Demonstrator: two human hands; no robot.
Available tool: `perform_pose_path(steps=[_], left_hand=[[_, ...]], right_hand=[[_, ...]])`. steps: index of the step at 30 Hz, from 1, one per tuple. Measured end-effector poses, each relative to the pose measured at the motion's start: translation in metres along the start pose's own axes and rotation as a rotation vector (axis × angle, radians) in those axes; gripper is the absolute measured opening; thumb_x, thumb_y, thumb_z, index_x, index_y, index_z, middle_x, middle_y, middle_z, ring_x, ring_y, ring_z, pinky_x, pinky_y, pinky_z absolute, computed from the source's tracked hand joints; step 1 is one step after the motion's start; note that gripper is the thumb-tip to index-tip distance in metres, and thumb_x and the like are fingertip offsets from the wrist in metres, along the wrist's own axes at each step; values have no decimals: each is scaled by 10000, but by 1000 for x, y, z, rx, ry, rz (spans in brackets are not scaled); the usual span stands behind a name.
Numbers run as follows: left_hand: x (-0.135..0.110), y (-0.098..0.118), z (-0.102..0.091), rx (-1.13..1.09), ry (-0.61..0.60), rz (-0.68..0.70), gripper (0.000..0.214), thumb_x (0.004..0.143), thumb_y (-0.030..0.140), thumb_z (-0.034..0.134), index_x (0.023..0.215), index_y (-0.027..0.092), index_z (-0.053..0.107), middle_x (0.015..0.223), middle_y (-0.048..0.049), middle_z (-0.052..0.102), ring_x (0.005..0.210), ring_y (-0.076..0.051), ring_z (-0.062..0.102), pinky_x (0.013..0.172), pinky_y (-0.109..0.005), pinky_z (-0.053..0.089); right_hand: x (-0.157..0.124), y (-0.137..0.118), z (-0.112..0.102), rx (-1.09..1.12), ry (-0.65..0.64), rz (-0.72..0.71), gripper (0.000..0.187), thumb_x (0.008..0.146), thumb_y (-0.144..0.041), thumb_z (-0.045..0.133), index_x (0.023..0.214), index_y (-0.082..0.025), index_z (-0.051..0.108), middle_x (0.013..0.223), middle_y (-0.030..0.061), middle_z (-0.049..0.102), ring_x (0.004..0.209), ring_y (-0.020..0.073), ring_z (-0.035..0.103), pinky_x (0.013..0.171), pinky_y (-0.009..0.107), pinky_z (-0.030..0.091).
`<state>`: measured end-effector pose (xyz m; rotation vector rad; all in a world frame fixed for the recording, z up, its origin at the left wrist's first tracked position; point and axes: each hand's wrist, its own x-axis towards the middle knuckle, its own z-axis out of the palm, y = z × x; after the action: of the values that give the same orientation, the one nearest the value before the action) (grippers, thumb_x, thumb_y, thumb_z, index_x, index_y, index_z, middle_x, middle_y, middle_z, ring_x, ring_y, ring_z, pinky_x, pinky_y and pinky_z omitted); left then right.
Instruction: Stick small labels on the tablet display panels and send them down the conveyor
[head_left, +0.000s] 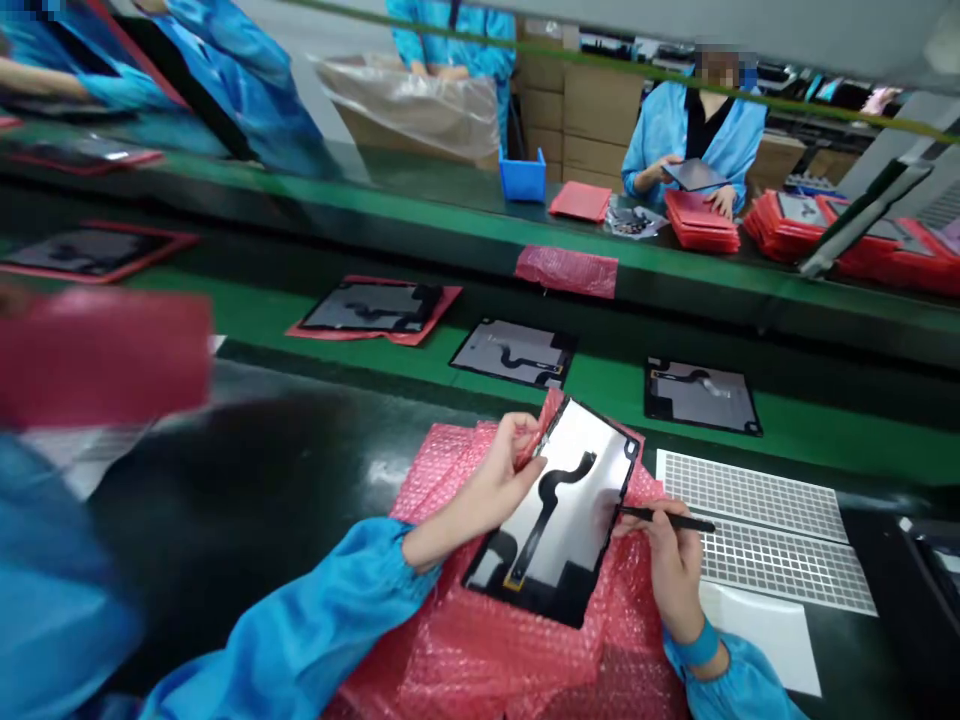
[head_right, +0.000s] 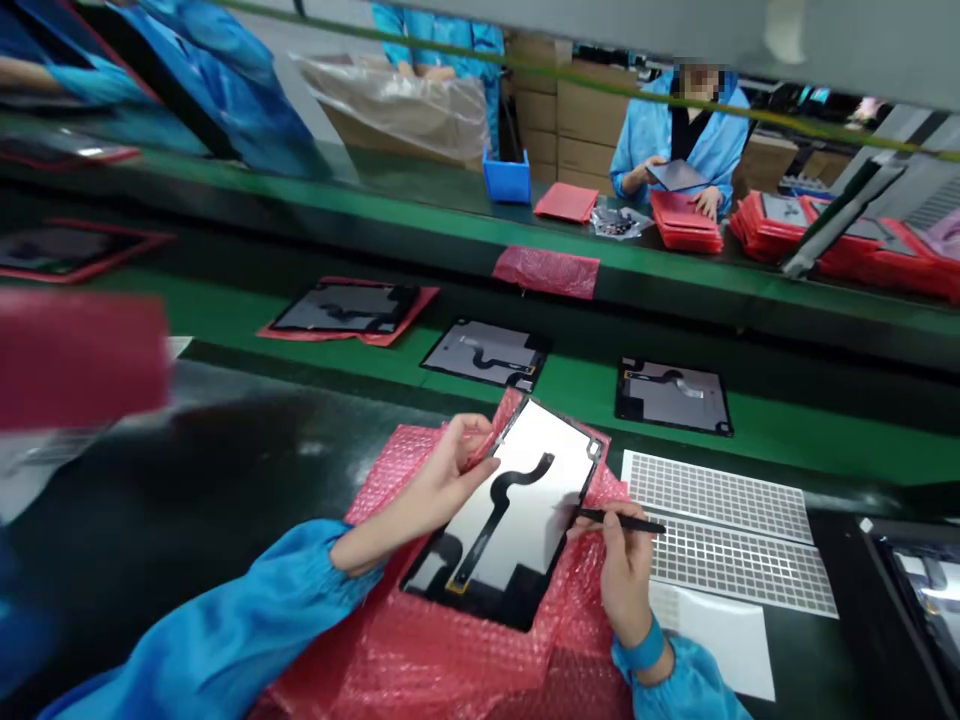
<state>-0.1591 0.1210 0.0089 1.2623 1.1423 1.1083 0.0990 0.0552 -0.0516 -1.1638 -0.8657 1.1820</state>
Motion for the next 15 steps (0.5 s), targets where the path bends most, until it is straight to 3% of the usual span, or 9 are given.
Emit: perform_pose_path(steps=[4,7,9,12,15], left_hand=[[102,-9,-3,3,88,26,538,861,320,732,1285,254,409,895,13,659,714,-156,664,641,-264,516],[181,-17,2,55,166,32,597,899,304,714,1406,235,406,938,-1,669,717,-154,663,670,-290,555],[220,-21,7,120,197,23,532,958,324,700,1425,205,476,1028,-36,687,788,-167,682,727,-329,592],[252,-20,1,275,235,-6,416,1016,381,683,1368,175,603,1206,-91,689,963,-205,703,840,-399,624],[255,-8,-35,475,313,-36,412,1013,393,696,1356,173,636,1337,-116,662,1138,-254,684,962,-471,608]], right_hand=[[4,7,-11,47,163,-87,250,1014,-504,668,1035,-263,605,809,0,791,686,225,767,733,400,609],[9,10,-15,50,177,-65,277,1015,-528,663,1027,-260,594,779,-6,779,652,223,746,729,399,600],[11,12,-15,35,165,-60,293,1016,-542,655,1022,-255,599,761,1,771,647,231,741,719,401,597],[11,13,-14,15,146,-58,276,1024,-539,640,1017,-264,616,777,13,777,658,241,744,721,408,597],[11,14,-14,17,133,-41,258,1019,-536,646,999,-279,630,775,15,780,650,252,746,708,420,604]])
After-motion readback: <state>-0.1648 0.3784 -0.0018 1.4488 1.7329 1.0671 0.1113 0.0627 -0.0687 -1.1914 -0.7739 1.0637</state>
